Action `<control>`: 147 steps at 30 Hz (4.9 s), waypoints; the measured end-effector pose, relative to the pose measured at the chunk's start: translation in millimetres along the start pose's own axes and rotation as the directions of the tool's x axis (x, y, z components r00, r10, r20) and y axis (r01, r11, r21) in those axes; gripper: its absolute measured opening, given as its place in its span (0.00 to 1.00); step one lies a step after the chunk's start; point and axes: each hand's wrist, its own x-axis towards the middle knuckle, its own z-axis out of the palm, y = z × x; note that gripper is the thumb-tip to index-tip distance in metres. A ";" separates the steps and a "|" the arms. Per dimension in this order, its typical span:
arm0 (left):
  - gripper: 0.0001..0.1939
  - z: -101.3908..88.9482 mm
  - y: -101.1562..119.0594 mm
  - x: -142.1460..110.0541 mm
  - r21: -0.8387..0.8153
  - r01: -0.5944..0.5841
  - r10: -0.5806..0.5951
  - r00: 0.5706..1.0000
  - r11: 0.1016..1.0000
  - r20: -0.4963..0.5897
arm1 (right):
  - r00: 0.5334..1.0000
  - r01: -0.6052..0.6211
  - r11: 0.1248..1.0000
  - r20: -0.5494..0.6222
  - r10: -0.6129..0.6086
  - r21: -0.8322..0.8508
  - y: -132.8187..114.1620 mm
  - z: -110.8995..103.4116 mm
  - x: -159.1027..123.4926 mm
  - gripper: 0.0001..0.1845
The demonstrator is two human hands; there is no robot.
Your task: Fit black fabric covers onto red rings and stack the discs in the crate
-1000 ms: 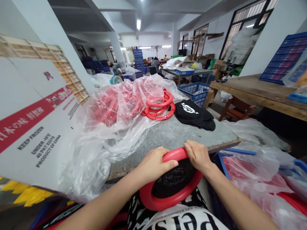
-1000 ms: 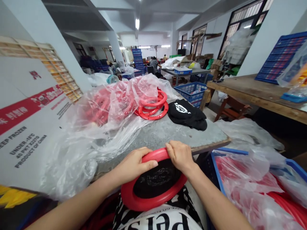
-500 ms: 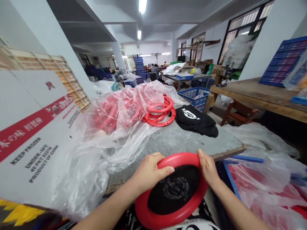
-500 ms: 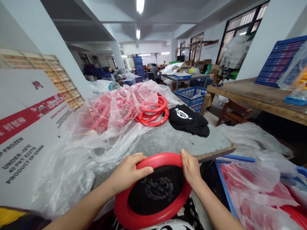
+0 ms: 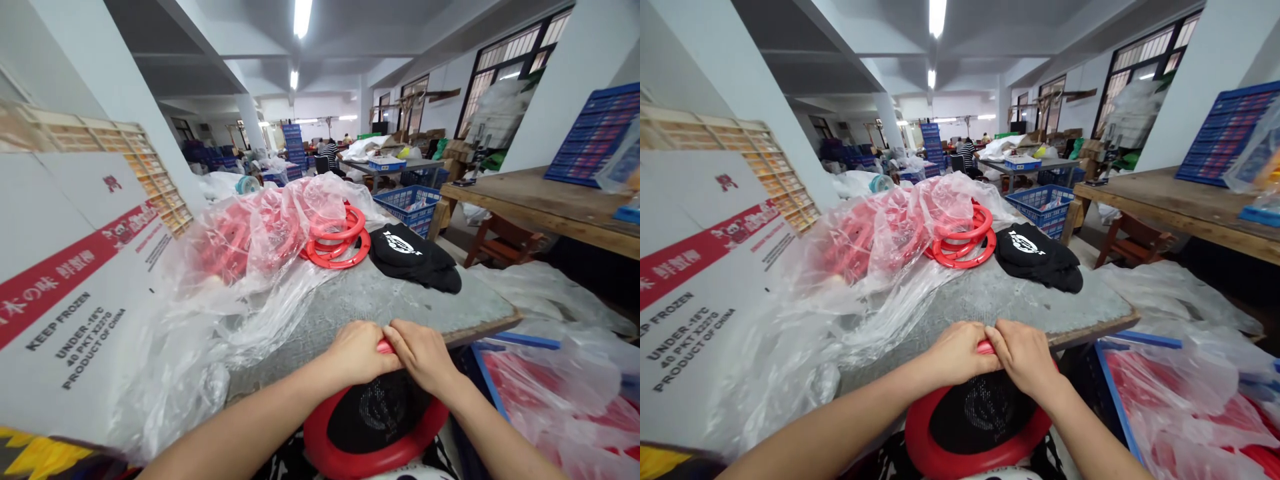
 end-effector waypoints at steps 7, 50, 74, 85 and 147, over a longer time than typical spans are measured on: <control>0.15 2.5 3.3 1.9 0.041 -0.033 0.033 0.999 0.999 0.006 | 0.993 -0.116 0.992 0.031 0.117 -0.041 3.6 5.5 5.0 0.33; 0.17 29.9 -11.9 -43.7 -0.467 -0.106 -0.052 0.948 0.878 -0.315 | 0.883 -0.373 0.904 -0.220 0.415 0.211 72.7 -45.2 -23.0 0.38; 0.16 22.8 21.3 -33.9 -0.194 -0.018 -0.003 0.994 0.981 -0.106 | 0.989 -0.038 0.994 -0.148 0.022 -0.103 18.3 -33.2 -29.1 0.34; 0.22 87.0 -25.1 -39.1 -0.603 -0.108 -0.072 0.961 0.791 -0.267 | 0.881 -0.378 0.917 -0.252 0.400 0.129 99.1 -35.6 -51.2 0.39; 0.22 37.1 -2.4 -44.1 -0.385 -0.016 -0.039 0.990 0.923 -0.134 | 0.942 0.136 0.921 -0.242 -0.235 -0.365 28.4 -29.6 -23.9 0.32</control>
